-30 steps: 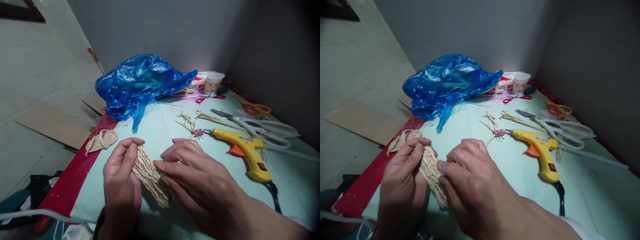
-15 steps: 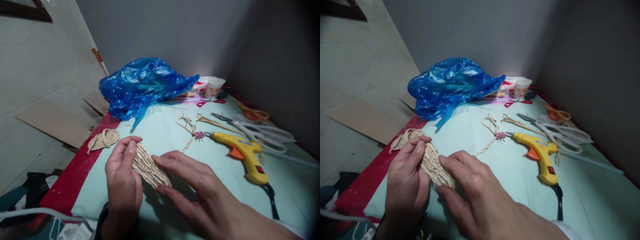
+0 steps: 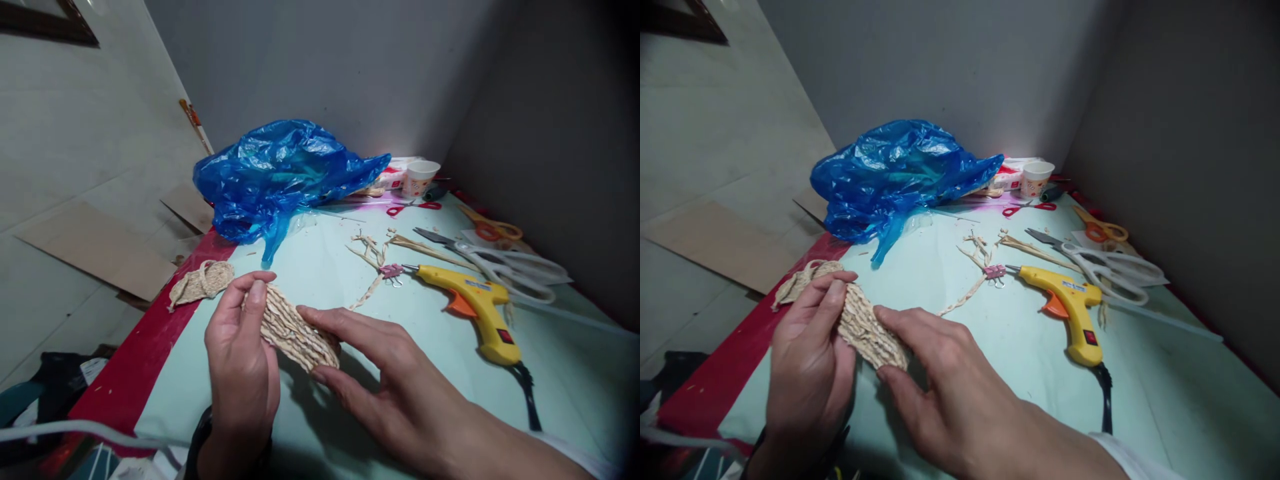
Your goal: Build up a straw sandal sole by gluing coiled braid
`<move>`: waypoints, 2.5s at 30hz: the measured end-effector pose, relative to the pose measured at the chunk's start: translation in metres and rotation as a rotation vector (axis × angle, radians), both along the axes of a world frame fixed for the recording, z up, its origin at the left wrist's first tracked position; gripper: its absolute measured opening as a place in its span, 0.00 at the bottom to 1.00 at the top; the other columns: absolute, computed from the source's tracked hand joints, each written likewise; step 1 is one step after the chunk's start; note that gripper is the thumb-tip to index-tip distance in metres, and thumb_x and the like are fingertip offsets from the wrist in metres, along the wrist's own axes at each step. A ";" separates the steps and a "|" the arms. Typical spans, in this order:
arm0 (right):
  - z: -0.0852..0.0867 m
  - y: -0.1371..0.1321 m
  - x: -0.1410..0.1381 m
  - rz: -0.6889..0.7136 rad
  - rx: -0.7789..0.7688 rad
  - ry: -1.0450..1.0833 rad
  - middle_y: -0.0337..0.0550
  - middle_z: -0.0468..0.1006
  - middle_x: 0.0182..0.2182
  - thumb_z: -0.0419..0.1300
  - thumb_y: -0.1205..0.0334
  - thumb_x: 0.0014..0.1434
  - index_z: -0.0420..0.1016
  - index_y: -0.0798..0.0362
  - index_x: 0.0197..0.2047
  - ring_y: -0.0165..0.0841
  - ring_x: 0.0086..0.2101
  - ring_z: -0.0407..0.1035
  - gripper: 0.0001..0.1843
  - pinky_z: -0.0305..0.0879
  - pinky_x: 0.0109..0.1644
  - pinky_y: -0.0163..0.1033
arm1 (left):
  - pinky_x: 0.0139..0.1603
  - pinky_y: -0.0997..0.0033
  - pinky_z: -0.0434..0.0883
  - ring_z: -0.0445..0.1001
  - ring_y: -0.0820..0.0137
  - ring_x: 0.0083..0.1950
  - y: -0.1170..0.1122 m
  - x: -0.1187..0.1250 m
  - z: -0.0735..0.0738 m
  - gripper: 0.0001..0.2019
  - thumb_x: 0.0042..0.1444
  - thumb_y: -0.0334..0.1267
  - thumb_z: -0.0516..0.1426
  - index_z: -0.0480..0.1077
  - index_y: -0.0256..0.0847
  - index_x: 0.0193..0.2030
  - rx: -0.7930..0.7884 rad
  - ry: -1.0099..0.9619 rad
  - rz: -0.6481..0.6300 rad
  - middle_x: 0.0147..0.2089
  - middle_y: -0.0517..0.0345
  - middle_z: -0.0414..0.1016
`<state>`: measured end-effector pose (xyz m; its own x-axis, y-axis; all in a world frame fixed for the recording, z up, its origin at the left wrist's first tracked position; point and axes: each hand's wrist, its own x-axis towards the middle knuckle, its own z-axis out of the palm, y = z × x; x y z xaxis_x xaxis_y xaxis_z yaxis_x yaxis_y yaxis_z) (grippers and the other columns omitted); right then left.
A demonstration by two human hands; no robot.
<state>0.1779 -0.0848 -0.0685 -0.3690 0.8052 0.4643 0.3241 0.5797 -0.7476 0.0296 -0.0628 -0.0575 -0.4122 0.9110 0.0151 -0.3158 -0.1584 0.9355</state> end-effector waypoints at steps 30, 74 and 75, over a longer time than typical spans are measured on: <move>0.006 0.009 0.003 -0.081 -0.059 0.123 0.41 0.80 0.44 0.60 0.68 0.63 0.73 0.55 0.53 0.27 0.41 0.76 0.14 0.75 0.45 0.30 | 0.56 0.56 0.75 0.80 0.61 0.47 -0.005 0.019 0.011 0.14 0.58 0.29 0.62 0.74 0.41 0.51 -0.200 -0.446 -0.225 0.45 0.52 0.79; 0.009 0.010 0.014 -0.076 0.239 -0.057 0.49 0.72 0.58 0.56 0.55 0.69 0.64 0.53 0.64 0.37 0.55 0.70 0.23 0.72 0.58 0.43 | 0.66 0.50 0.66 0.74 0.54 0.62 -0.009 -0.009 0.015 0.22 0.60 0.30 0.60 0.71 0.38 0.62 -0.238 -0.507 -0.372 0.56 0.45 0.80; 0.009 0.012 0.016 -0.112 0.110 0.009 0.47 0.73 0.57 0.57 0.55 0.69 0.65 0.50 0.62 0.35 0.52 0.72 0.21 0.73 0.55 0.42 | 0.66 0.51 0.66 0.73 0.54 0.63 -0.009 -0.010 0.013 0.22 0.60 0.31 0.60 0.71 0.39 0.62 -0.243 -0.490 -0.386 0.57 0.46 0.80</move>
<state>0.1940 -0.0726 -0.0594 -0.2756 0.7849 0.5549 0.3849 0.6191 -0.6845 0.0193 -0.0714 -0.0442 0.0374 0.9483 -0.3151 -0.7050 0.2485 0.6642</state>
